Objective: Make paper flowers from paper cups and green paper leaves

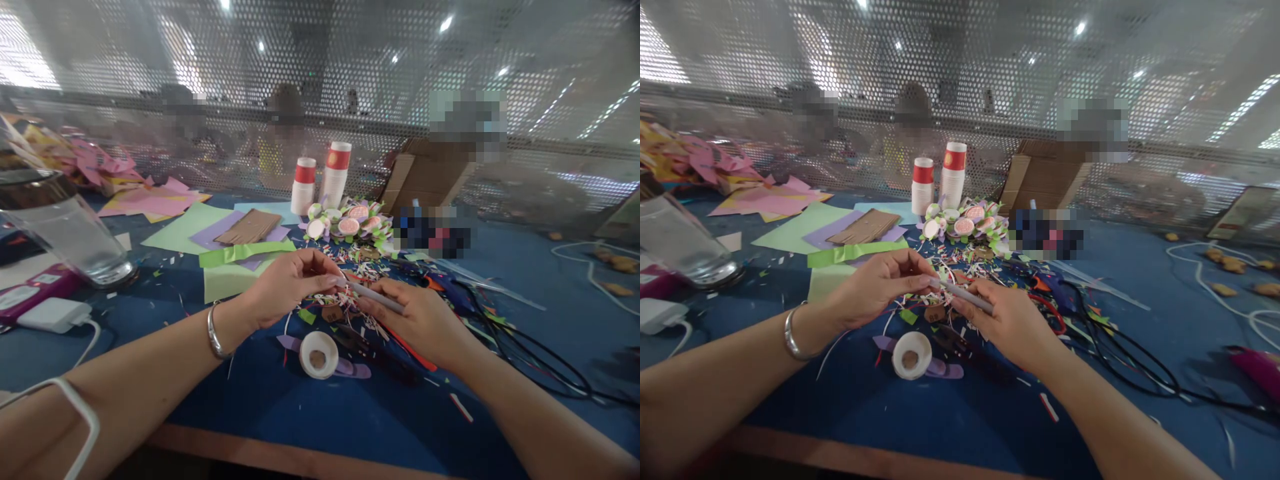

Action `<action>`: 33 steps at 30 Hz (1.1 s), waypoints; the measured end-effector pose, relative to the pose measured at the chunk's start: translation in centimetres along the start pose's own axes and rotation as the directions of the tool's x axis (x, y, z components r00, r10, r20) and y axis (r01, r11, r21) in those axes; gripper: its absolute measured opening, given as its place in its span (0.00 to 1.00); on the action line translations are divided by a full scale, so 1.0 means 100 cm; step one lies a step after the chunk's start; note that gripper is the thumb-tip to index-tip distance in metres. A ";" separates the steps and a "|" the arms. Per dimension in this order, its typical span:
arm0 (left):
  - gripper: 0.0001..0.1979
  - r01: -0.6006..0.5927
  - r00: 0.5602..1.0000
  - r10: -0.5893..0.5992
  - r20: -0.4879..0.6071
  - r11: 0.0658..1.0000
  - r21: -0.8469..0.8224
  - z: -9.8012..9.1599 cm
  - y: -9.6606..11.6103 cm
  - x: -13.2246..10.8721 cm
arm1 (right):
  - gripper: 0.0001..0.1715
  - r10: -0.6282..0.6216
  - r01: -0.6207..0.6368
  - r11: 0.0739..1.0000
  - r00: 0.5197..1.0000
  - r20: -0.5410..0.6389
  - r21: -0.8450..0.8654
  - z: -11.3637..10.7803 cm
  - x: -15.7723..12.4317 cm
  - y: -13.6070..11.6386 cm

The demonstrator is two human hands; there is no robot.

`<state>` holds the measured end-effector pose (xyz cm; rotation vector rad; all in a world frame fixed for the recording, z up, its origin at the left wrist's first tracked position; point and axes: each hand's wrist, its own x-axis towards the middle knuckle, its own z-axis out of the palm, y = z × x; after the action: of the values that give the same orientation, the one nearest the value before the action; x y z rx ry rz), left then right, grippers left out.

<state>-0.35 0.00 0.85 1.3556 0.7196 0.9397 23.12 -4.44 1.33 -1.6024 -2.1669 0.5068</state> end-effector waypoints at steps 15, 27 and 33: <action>0.07 -0.074 0.996 0.084 -0.032 0.967 0.243 -0.002 -0.003 0.001 | 0.29 -0.015 0.014 1.000 0.999 0.046 0.013 0.000 0.000 0.001; 0.08 0.040 0.999 -0.040 0.037 0.999 -0.002 0.006 -0.004 -0.004 | 0.29 -0.084 0.083 0.996 0.995 0.047 0.039 0.002 -0.004 -0.002; 0.11 0.049 0.984 -0.033 0.176 0.995 -0.088 0.003 -0.002 -0.007 | 0.33 -0.099 0.087 0.982 0.993 0.063 0.166 -0.004 -0.011 -0.010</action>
<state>-0.36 -0.79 0.57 1.3186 0.5628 0.8007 22.84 -5.72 2.07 -1.4097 -2.1778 0.7020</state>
